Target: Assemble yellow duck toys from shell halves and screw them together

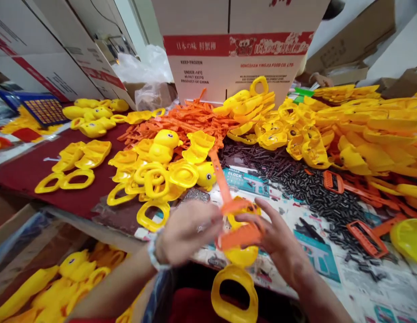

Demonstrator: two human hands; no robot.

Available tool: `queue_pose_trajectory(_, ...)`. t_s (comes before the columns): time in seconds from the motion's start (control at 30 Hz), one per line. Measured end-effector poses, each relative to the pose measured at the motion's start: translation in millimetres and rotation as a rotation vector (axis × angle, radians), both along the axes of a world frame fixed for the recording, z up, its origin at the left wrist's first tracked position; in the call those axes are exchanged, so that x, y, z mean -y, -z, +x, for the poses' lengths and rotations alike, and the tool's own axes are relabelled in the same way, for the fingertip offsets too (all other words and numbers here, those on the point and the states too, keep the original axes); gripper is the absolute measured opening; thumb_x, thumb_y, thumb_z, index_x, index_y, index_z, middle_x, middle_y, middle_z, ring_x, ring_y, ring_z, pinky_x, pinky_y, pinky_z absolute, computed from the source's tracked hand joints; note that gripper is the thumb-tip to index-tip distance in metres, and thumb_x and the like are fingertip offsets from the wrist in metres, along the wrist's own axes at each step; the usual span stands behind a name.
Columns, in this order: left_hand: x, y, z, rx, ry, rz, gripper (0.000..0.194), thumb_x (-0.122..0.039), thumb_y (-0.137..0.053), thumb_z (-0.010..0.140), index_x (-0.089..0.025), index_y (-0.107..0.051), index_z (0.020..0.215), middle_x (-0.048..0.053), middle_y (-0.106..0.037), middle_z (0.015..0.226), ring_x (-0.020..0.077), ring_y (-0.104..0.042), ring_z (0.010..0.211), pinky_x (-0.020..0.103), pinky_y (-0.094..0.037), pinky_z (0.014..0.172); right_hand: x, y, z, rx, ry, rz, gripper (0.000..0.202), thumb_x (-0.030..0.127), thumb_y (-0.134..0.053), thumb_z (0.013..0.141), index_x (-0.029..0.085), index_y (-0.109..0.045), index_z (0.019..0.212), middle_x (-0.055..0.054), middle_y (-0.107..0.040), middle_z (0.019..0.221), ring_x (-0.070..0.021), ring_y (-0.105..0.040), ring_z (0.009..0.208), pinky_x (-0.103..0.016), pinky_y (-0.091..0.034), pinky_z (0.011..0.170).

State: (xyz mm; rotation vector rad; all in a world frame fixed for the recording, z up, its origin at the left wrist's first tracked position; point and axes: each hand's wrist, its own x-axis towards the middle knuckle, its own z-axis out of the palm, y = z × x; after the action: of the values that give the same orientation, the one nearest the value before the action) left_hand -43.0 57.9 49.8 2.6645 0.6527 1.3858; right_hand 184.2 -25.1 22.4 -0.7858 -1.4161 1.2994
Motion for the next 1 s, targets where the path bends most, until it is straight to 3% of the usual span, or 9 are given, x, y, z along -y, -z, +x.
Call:
queue_pose_trajectory(0.07, 41.3, 17.3, 18.0, -0.06, 0.159, 0.061, 0.013, -0.01, -0.061, 0.083, -0.014, -0.063, 0.096, 0.002, -0.07, 0.089, 0.0124, -0.065, 0.089, 0.026, -0.055, 0.082, 18.0, 4.3, -12.2, -0.228, -0.053, -0.241, 0.081, 0.06, -0.059, 0.091, 0.029, -0.011, 0.149, -0.011, -0.041, 0.131, -0.0233, -0.051, 0.113, -0.035, -0.049, 0.095)
queue_pose_trajectory(0.17, 60.7, 29.7, 24.4, -0.035, 0.273, -0.086, 0.023, -0.008, -0.05, 0.084, -0.014, -0.062, 0.103, 0.01, -0.065, 0.109, 0.0197, -0.06, 0.106, 0.034, -0.054, 0.09, 43.3, 13.9, -12.6, -0.287, 0.065, -0.452, 0.061, 0.037, -0.063, 0.093, 0.027, -0.031, 0.143, -0.009, -0.047, 0.126, -0.0188, -0.055, 0.106, -0.026, -0.05, 0.09)
queue_pose_trajectory(0.3, 39.8, 27.8, 14.1, 0.243, 0.012, -0.449, 0.037, -0.012, -0.049, 0.086, -0.017, -0.053, 0.123, 0.011, -0.056, 0.126, 0.0194, -0.055, 0.114, 0.038, -0.048, 0.099, 78.7, 14.1, 1.7, -0.332, 0.135, -0.645, 0.054, 0.04, -0.068, 0.088, 0.021, -0.045, 0.133, -0.012, -0.054, 0.113, -0.0179, -0.061, 0.077, -0.026, -0.052, 0.073)
queue_pose_trajectory(0.37, 27.8, 25.3, 15.2, 0.339, -0.043, -0.646, 0.041, -0.02, -0.052, 0.089, -0.019, -0.047, 0.13, 0.011, -0.059, 0.122, 0.0177, -0.059, 0.106, 0.034, -0.051, 0.094, 93.4, 9.9, 4.3, -0.331, 0.165, -0.729, 0.053, 0.04, -0.069, 0.086, 0.022, -0.046, 0.131, -0.011, -0.054, 0.113, -0.0182, -0.06, 0.078, -0.027, -0.051, 0.074)
queue_pose_trajectory(0.5, 22.0, 29.8, 32.5, 0.473, 0.263, -0.978, 0.024, -0.025, -0.061, 0.087, -0.02, -0.057, 0.11, 0.004, -0.068, 0.092, 0.0123, -0.066, 0.077, 0.023, -0.056, 0.069, 105.5, 10.7, -2.2, -0.545, -0.058, -0.606, 0.059, 0.058, -0.067, 0.082, 0.029, -0.046, 0.129, -0.008, -0.053, 0.113, -0.0228, -0.056, 0.1, -0.034, -0.046, 0.092)
queue_pose_trajectory(0.6, 26.3, 40.1, 43.6, 0.56, 0.431, -1.007, 0.013, -0.02, -0.062, 0.086, -0.02, -0.056, 0.097, 0.001, -0.067, 0.08, 0.012, -0.067, 0.073, 0.023, -0.058, 0.068, 104.8, 16.3, -8.4, -0.649, -0.21, -0.502, 0.066, 0.071, -0.056, 0.084, 0.032, -0.039, 0.135, -0.006, -0.056, 0.097, -0.0149, -0.057, 0.077, -0.025, -0.049, 0.075)
queue_pose_trajectory(0.73, 19.6, 49.1, 48.8, 0.348, 0.225, -0.759, 0.023, -0.014, -0.055, 0.087, -0.02, -0.058, 0.109, 0.008, -0.065, 0.113, 0.0182, -0.06, 0.11, 0.037, -0.051, 0.098, 102.6, 12.5, -11.5, 0.147, 0.179, -0.375, 0.038, 0.029, -0.056, 0.095, 0.028, -0.043, 0.131, -0.001, -0.056, 0.089, -0.006, -0.053, 0.071, -0.008, -0.041, 0.064)
queue_pose_trajectory(0.83, 6.5, 51.5, 54.8, 0.114, 0.091, -0.592, 0.04, -0.007, -0.044, 0.087, -0.018, -0.05, 0.125, 0.011, -0.057, 0.13, 0.0205, -0.051, 0.125, 0.045, -0.042, 0.108, 94.8, 5.5, -13.3, 0.717, 0.362, -0.121, 0.036, 0.021, -0.048, 0.095, 0.023, -0.045, 0.131, 0.001, -0.057, 0.087, -0.0043, -0.05, 0.063, -0.009, -0.04, 0.06)
queue_pose_trajectory(1.0, -4.6, 61.6, 69.5, -0.156, 0.07, -0.513, 0.05, 0.001, -0.039, 0.08, -0.008, -0.046, 0.128, 0.017, -0.054, 0.133, 0.0261, -0.048, 0.128, 0.05, -0.041, 0.108, 73.8, 6.4, -16.2, 1.076, 0.527, 0.198, 0.032, 0.021, -0.039, 0.099, 0.01, -0.051, 0.127, 0.0, -0.055, 0.076, -0.0046, -0.045, 0.052, -0.014, -0.036, 0.052)
